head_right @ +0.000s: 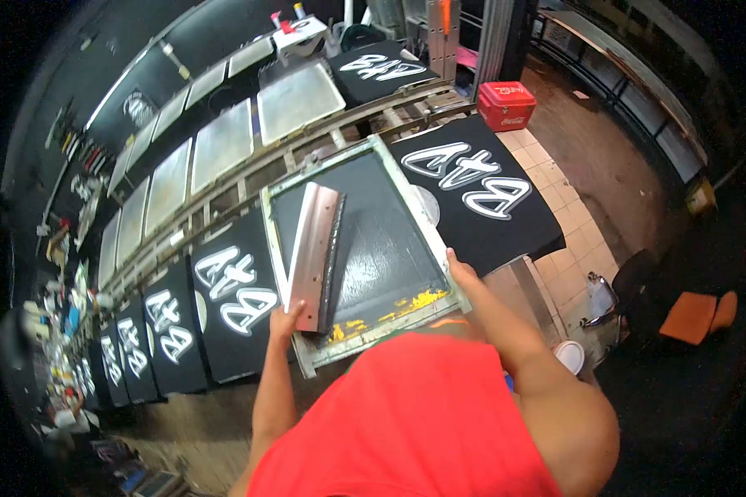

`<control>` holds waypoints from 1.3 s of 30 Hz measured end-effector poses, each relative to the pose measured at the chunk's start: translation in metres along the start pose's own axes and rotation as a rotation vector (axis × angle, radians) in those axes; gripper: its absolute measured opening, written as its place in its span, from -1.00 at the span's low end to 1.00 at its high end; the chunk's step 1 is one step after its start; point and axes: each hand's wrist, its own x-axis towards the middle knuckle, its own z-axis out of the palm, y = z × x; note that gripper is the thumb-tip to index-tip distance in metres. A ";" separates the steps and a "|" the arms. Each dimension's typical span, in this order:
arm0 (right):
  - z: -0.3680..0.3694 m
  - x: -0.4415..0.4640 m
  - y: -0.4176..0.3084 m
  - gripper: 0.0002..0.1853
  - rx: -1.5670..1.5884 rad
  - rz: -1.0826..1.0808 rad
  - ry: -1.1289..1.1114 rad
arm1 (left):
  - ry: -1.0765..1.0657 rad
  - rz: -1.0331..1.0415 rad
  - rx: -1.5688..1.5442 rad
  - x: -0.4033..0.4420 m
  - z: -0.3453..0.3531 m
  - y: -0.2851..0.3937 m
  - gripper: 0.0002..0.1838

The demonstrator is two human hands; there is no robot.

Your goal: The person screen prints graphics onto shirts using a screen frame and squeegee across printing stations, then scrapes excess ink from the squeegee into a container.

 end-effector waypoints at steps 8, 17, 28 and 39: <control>-0.054 -0.023 0.013 0.07 -0.263 -0.005 0.106 | 0.032 -0.045 -0.282 -0.025 0.050 0.024 -0.51; -0.283 0.129 0.088 0.17 -0.229 -0.023 0.414 | -0.042 -0.081 -0.417 -0.027 0.266 0.198 -0.55; -0.375 0.189 0.052 -0.17 -0.129 -0.094 0.016 | 0.119 -0.108 -0.171 -0.021 0.334 0.290 -0.43; -0.336 0.237 0.085 0.00 -0.120 -0.156 0.083 | 0.117 -0.118 -0.095 0.009 0.369 0.256 -0.34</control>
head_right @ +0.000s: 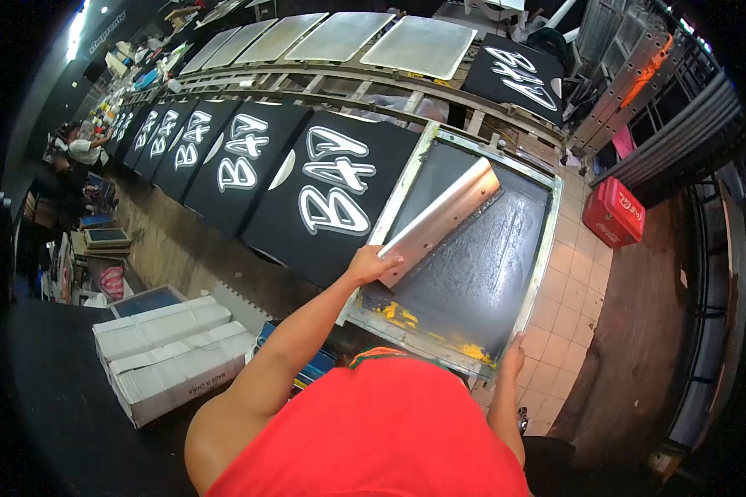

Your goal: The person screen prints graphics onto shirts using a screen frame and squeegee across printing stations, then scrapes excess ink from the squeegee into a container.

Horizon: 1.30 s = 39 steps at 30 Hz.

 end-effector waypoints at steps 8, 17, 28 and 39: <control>0.011 0.002 0.003 0.00 0.170 -0.045 -0.028 | -0.050 0.032 0.046 0.012 0.006 -0.005 -0.31; -0.033 0.017 -0.160 0.01 -0.529 -0.941 0.157 | -0.076 0.419 0.472 0.029 -0.056 0.049 -0.54; 0.020 0.168 -0.338 -0.40 -0.874 -1.075 -0.150 | 0.003 0.826 0.778 0.242 -0.038 0.143 -0.52; 0.034 0.142 -0.281 -0.42 -0.873 -0.845 -0.131 | -0.067 0.521 0.922 0.200 0.000 0.117 -0.32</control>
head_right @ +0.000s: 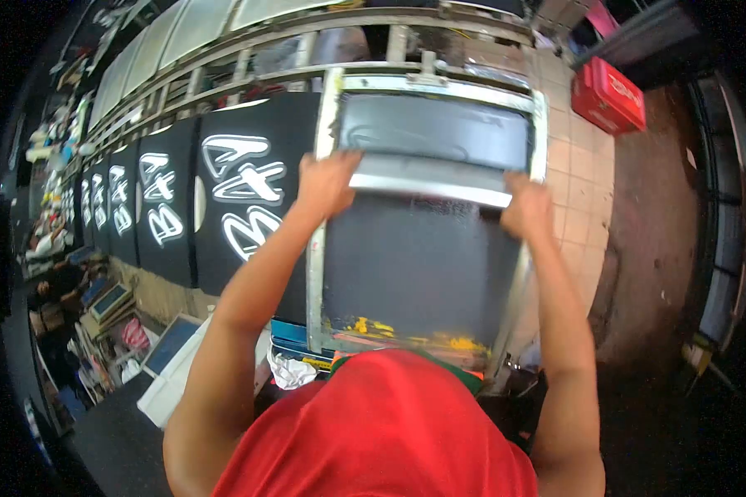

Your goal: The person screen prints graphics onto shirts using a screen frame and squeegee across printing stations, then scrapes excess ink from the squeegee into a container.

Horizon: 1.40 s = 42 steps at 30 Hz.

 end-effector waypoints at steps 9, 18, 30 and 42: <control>0.073 -0.266 -0.013 -0.29 0.126 -0.077 -0.329 | -0.199 0.095 -0.239 -0.248 0.032 0.046 -0.33; -0.013 0.097 0.015 -0.50 0.006 -0.054 0.168 | 0.159 0.064 -0.066 0.101 0.011 -0.033 -0.53; 0.041 -0.276 -0.035 -0.33 0.103 -0.013 -0.282 | -0.269 0.075 -0.172 -0.269 0.038 0.058 -0.25; -0.020 0.083 -0.001 -0.39 -0.050 0.001 0.120 | 0.129 -0.009 -0.074 0.082 0.005 -0.031 -0.56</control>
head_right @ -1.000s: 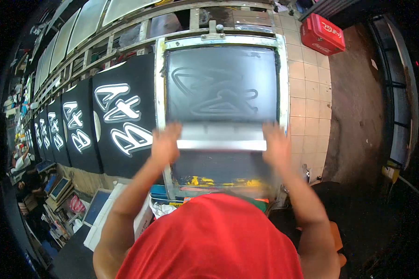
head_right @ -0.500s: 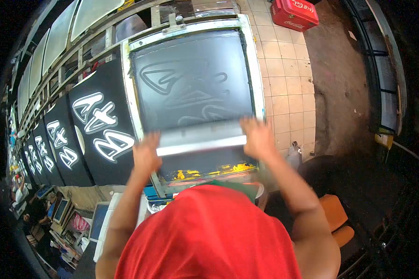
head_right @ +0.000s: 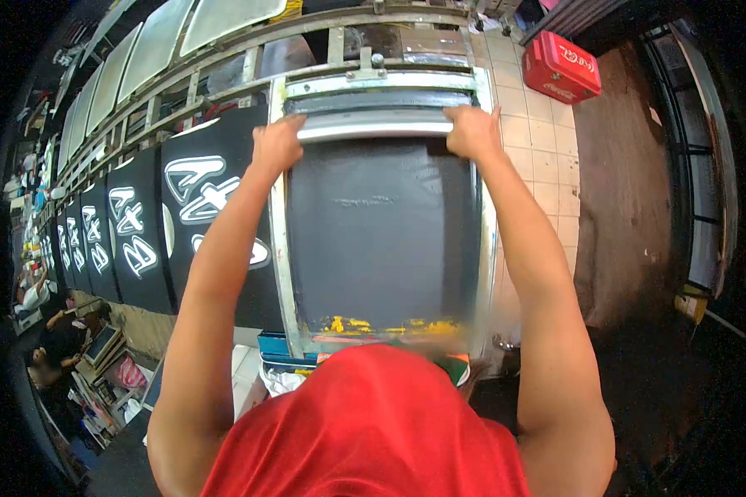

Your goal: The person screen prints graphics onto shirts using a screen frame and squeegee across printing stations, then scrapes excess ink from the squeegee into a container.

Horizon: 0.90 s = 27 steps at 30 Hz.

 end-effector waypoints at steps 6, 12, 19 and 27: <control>-0.001 -0.047 0.001 -0.42 0.013 -0.031 -0.141 | -0.170 -0.041 -0.002 -0.045 -0.008 0.012 -0.51; 0.031 -0.317 -0.027 -0.22 0.064 -0.043 -0.370 | -0.371 0.021 -0.097 -0.298 -0.019 0.076 -0.31; 0.030 -0.316 -0.035 -0.28 0.157 0.026 -0.260 | -0.201 0.068 -0.102 -0.286 -0.009 0.068 -0.37; -0.006 0.012 0.004 -0.39 -0.002 -0.008 -0.003 | -0.040 -0.024 0.003 0.016 -0.006 -0.001 -0.46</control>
